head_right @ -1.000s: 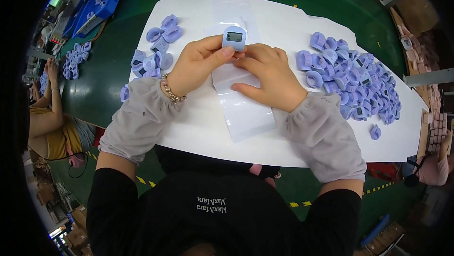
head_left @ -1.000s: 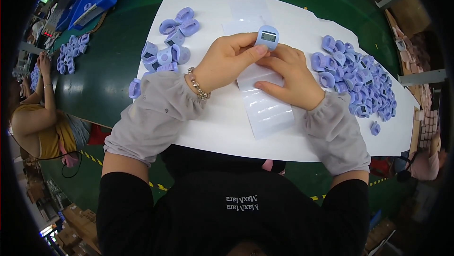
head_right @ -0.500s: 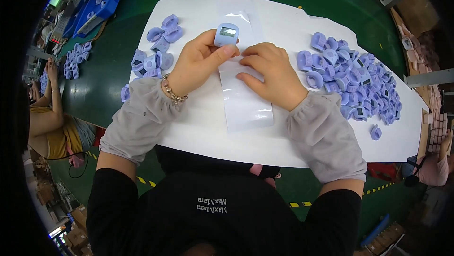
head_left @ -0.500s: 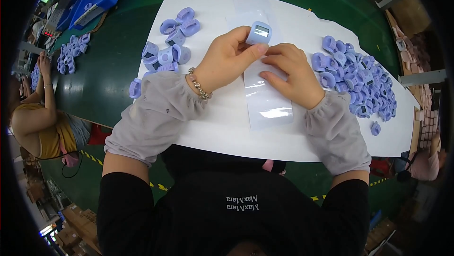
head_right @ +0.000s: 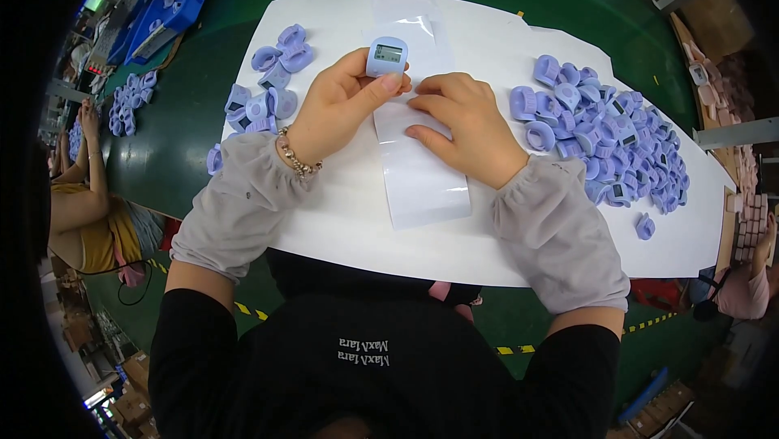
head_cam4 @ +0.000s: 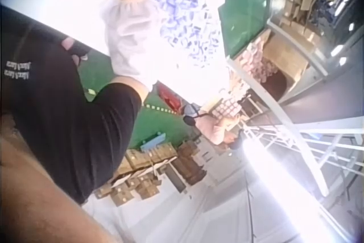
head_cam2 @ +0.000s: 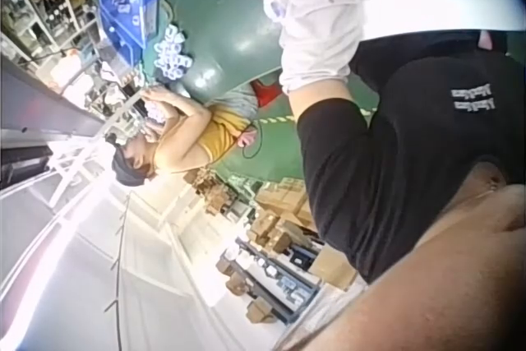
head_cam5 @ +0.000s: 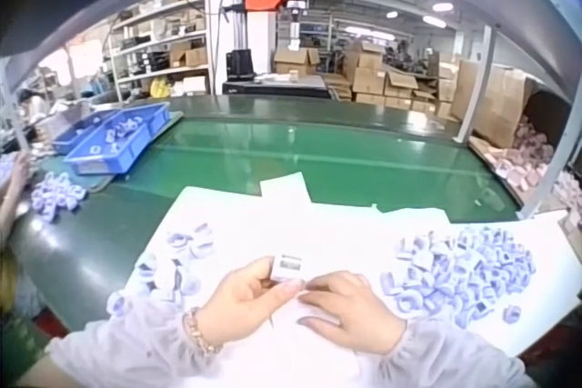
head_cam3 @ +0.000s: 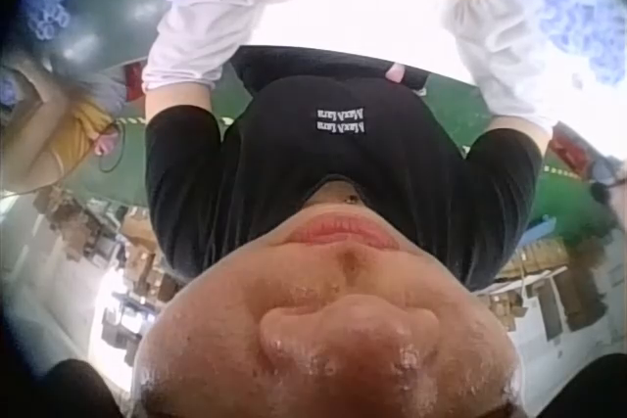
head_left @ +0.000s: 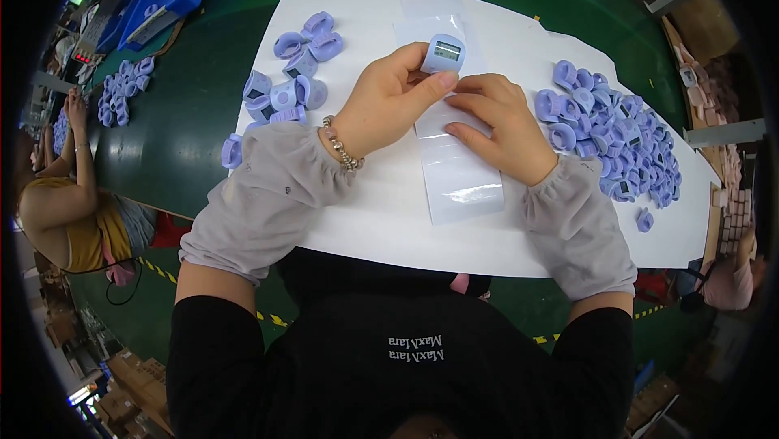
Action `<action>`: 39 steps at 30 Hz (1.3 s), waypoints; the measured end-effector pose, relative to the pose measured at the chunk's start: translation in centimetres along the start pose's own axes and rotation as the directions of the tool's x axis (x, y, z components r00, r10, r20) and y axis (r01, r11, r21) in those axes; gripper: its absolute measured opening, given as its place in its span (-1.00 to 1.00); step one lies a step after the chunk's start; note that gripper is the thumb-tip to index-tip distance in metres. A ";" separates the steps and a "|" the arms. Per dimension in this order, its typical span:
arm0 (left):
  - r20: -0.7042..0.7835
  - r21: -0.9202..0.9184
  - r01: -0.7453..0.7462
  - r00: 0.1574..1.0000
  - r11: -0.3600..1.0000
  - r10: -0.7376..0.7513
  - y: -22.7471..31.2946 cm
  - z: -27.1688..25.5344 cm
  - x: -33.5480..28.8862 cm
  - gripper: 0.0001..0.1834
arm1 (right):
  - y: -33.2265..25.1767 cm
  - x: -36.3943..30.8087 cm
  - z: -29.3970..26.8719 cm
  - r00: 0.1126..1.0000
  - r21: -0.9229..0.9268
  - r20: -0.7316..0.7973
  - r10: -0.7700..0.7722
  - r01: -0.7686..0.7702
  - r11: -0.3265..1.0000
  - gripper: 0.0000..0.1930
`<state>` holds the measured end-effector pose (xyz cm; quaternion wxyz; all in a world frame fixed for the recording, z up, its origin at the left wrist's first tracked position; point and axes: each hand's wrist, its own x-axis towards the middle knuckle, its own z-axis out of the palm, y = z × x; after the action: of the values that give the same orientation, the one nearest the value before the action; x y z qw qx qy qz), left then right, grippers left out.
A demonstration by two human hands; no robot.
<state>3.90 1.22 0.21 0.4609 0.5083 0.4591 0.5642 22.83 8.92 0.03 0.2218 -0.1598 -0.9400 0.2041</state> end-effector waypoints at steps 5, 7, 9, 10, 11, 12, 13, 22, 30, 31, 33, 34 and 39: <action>0.002 -0.004 -0.032 0.999 0.999 0.032 -0.3 0.0 0.1 -0.64 | 0.2 0.0 0.1 1.000 0.001 -0.010 -0.015 0.015 1.000 -0.73; 0.002 -0.002 -0.022 1.000 1.000 0.022 -0.2 0.0 0.1 -0.64 | 0.3 0.0 0.1 1.000 0.006 -0.012 -0.015 0.015 1.000 -0.75; 0.000 -0.001 -0.013 1.000 1.000 0.013 -0.2 0.0 0.1 -0.63 | 0.3 0.0 0.1 1.000 0.000 -0.018 -0.026 0.026 1.000 -0.76; -0.001 0.008 -0.017 1.000 1.000 0.017 -0.3 0.1 0.1 -0.64 | 0.3 0.0 0.0 1.000 0.001 -0.017 -0.025 0.025 1.000 -0.76; -0.002 0.016 -0.021 1.000 1.000 0.021 -0.3 0.1 0.1 -0.65 | 0.1 0.1 -0.1 1.000 0.002 -0.014 -0.023 0.023 1.000 -0.75; -0.002 0.016 -0.021 1.000 1.000 0.021 -0.2 0.1 0.0 -0.65 | 0.0 0.1 -0.1 1.000 0.003 -0.011 -0.021 0.021 1.000 -0.74; 0.007 -0.011 -0.021 1.000 1.000 0.021 -0.1 0.2 0.0 -0.66 | -0.2 0.1 0.0 1.000 0.003 -0.011 -0.022 0.022 1.000 -0.74; 0.017 0.001 0.011 1.000 1.000 -0.011 -0.1 0.1 0.1 -0.68 | 0.2 0.1 0.2 0.999 -0.036 -0.040 -0.029 0.028 0.999 -0.73; -0.022 0.080 0.059 0.998 0.995 -0.058 0.0 0.0 0.2 -0.62 | -0.6 0.3 -0.3 0.958 0.016 -0.265 0.109 -0.109 0.994 -0.83; -0.032 0.049 0.044 0.999 0.998 -0.043 -0.1 0.1 0.1 -0.62 | -0.4 0.3 -0.3 0.958 0.016 -0.265 0.110 -0.110 0.994 -0.83; -0.039 0.016 0.028 0.999 0.999 -0.028 -0.2 0.2 0.2 -0.62 | 0.0 0.2 -0.2 0.944 -0.060 -0.331 0.008 -0.029 0.998 -0.79; -0.035 0.013 0.036 0.999 0.999 -0.035 -0.2 0.1 0.3 -0.62 | -0.1 0.3 -0.3 0.944 -0.062 -0.331 0.009 -0.031 0.998 -0.79; -0.024 -0.025 0.077 0.997 0.997 -0.078 0.1 0.1 0.4 -0.61 | -1.2 1.0 -0.2 0.884 -0.308 -0.431 -0.182 0.045 0.950 -0.74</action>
<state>4.00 1.57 0.35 0.4828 0.4772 0.4775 0.5578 21.87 8.34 1.11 0.4212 -0.1777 -0.8893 0.0079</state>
